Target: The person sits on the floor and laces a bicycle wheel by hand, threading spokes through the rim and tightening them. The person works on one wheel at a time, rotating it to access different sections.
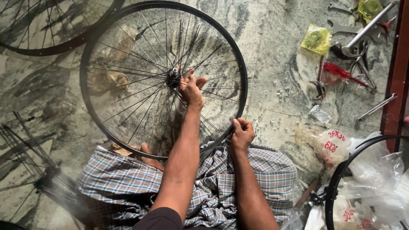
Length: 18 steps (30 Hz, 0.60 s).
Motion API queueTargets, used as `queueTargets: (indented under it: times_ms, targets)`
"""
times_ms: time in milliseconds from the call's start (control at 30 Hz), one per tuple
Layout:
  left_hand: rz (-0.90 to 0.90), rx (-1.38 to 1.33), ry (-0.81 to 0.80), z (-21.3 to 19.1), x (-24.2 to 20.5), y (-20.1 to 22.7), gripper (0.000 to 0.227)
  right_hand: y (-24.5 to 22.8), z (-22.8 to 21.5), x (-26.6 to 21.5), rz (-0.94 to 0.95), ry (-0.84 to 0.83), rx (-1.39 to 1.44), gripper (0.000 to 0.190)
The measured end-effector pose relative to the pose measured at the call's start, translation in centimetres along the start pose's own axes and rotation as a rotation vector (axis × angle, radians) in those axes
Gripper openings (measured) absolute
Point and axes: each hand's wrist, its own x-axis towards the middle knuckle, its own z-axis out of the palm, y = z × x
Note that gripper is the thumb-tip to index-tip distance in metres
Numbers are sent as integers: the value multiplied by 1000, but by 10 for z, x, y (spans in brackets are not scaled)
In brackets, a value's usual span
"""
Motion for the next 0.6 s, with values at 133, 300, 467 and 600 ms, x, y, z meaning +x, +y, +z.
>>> queueTargets:
  times_ms: [133,300,467,600]
  targets:
    - [9,88,-60,-10,1,-2,37,3,-3,1,5,-5,-4,14]
    - [37,141,-3,-11,6,-5,29,7,-3,2,-37,-11,-11,14]
    - [34,116,10,-10,3,-2,22,7,-3,3,-16,-2,12,14]
    - [10,111,30,-9,1,1,17,6,-2,0,-7,1,37,14]
